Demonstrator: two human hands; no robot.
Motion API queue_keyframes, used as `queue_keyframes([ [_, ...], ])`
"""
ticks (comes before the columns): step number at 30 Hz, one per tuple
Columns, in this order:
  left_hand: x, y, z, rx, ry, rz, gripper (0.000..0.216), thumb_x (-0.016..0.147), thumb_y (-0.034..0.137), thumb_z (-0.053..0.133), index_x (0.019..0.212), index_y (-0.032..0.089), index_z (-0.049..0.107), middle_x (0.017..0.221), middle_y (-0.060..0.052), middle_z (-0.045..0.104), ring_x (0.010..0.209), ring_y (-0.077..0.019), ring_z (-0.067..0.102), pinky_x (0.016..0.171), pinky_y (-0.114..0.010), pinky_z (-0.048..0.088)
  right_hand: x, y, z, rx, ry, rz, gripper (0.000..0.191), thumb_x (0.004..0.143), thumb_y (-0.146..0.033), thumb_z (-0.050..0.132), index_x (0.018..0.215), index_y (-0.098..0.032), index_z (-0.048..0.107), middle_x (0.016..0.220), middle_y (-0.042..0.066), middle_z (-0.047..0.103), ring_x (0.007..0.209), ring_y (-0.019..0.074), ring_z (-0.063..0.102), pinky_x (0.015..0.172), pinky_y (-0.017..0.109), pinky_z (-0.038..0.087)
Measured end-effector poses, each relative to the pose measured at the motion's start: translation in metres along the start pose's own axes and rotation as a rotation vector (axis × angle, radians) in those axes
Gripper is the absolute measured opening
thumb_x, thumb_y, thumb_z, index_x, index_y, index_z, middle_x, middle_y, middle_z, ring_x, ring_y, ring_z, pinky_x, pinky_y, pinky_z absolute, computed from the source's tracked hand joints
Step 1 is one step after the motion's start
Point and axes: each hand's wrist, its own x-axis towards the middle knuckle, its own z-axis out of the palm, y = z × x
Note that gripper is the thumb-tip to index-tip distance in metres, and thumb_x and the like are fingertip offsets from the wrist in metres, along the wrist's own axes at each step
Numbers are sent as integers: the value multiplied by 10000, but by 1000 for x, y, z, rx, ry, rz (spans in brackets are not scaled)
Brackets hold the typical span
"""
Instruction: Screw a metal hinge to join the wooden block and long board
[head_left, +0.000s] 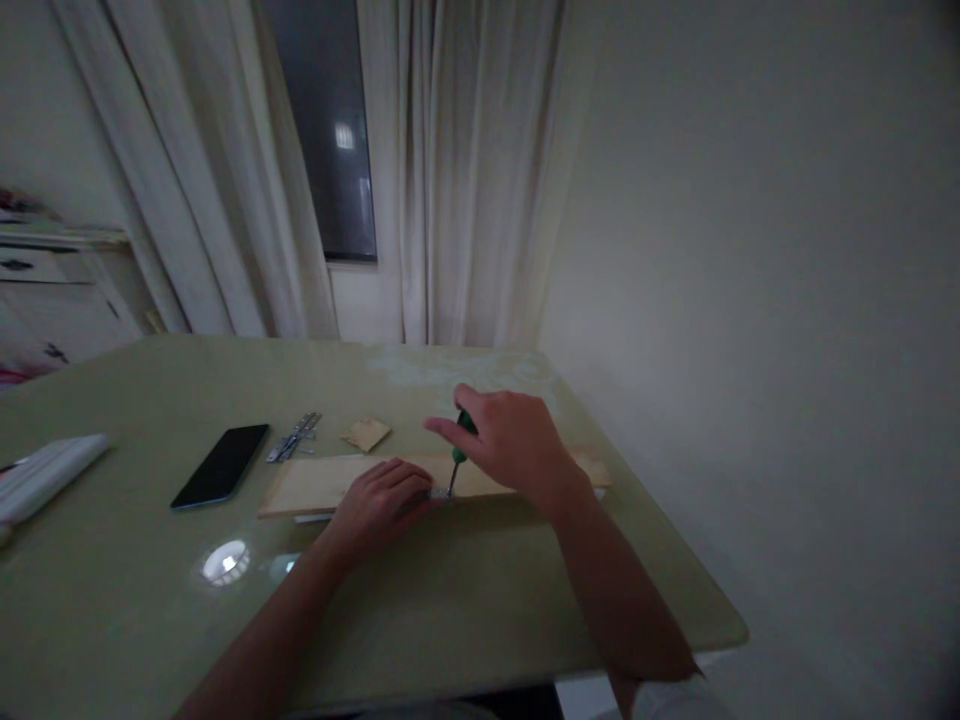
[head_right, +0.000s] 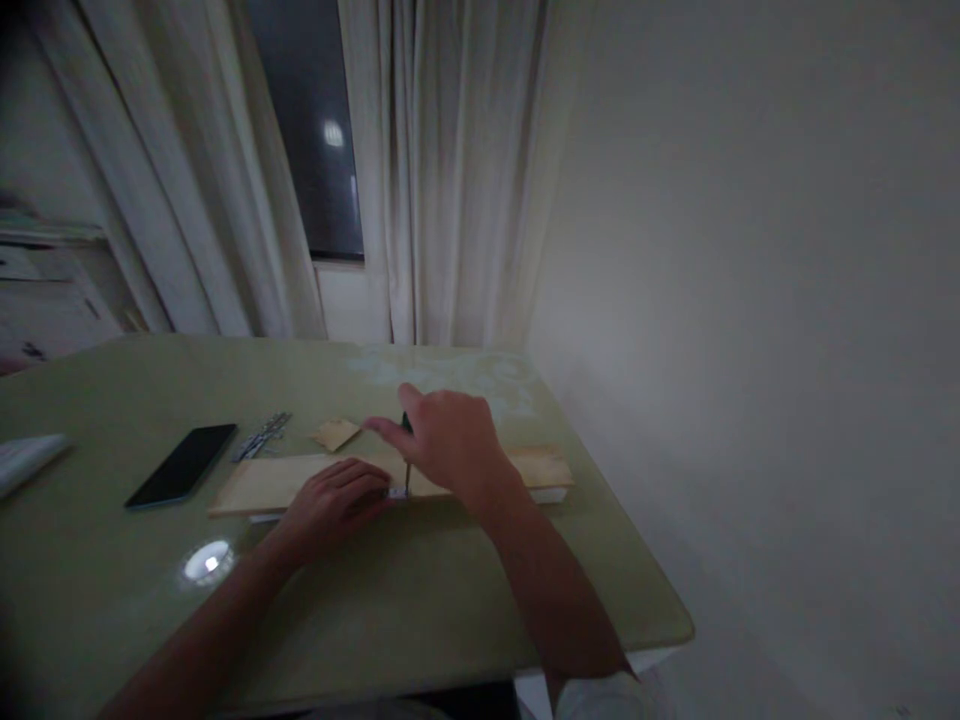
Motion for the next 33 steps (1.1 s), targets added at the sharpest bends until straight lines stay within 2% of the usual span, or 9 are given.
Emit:
queue_keyframes([
  [3,-1,0,1,-5,2,-5,140,1025,336,658,1051,205,702,1046,-64,767,945,-226,695,861,-367,557,4,8,2,-44,-6,69,406,1108,-514,388,1074,-224,670,892,75,758,814,237,692,688,314,388],
  [6,0,0,1,-6,6,-7,134,1020,332,662,1050,211,710,1030,-61,769,930,-223,697,845,-361,556,1,7,2,96,26,-129,225,1077,-304,461,1186,-228,643,1076,58,760,1000,212,676,796,300,424],
  [9,1,1,0,0,13,-5,111,1011,317,669,1024,216,713,998,-55,768,901,-221,695,815,-353,551,-3,-1,1,164,42,-253,233,1046,-303,508,1234,-227,622,1163,66,740,1103,209,647,852,293,431],
  [13,1,0,-1,-6,9,5,116,1012,314,672,1042,206,705,1019,-61,767,914,-224,698,829,-358,555,2,2,2,-3,5,-1,448,1081,-595,407,1110,-225,657,931,84,757,860,243,691,713,315,408],
  [16,0,-1,1,-7,5,5,132,1024,326,658,1055,204,698,1038,-64,767,929,-223,698,844,-359,556,7,12,3,-62,-13,95,405,1108,-515,381,1102,-227,667,910,82,764,822,241,696,691,314,393],
  [22,-1,-2,2,13,3,-5,118,1026,320,647,1041,216,700,1016,-60,765,911,-230,692,832,-371,550,0,-1,4,157,67,-272,236,1030,-282,525,1242,-231,615,1146,43,751,1083,203,664,828,287,429],
  [26,0,-1,1,8,1,-8,116,1023,318,653,1042,214,701,1032,-62,770,924,-226,702,844,-365,558,2,-1,5,0,31,-43,363,1083,-522,432,1125,-234,648,913,62,765,843,241,700,667,313,375],
  [29,2,0,0,4,18,4,113,1011,318,672,1042,214,706,1025,-60,775,921,-221,712,840,-355,564,5,7,4,-66,12,61,370,1106,-480,385,1079,-235,661,865,60,761,778,229,693,647,313,346],
  [33,1,0,1,17,20,5,112,1013,325,666,1028,222,708,1008,-58,775,905,-223,706,825,-356,562,0,-2,2,109,47,-196,208,1036,-288,510,1206,-242,621,1075,32,769,1016,197,687,776,286,411],
])
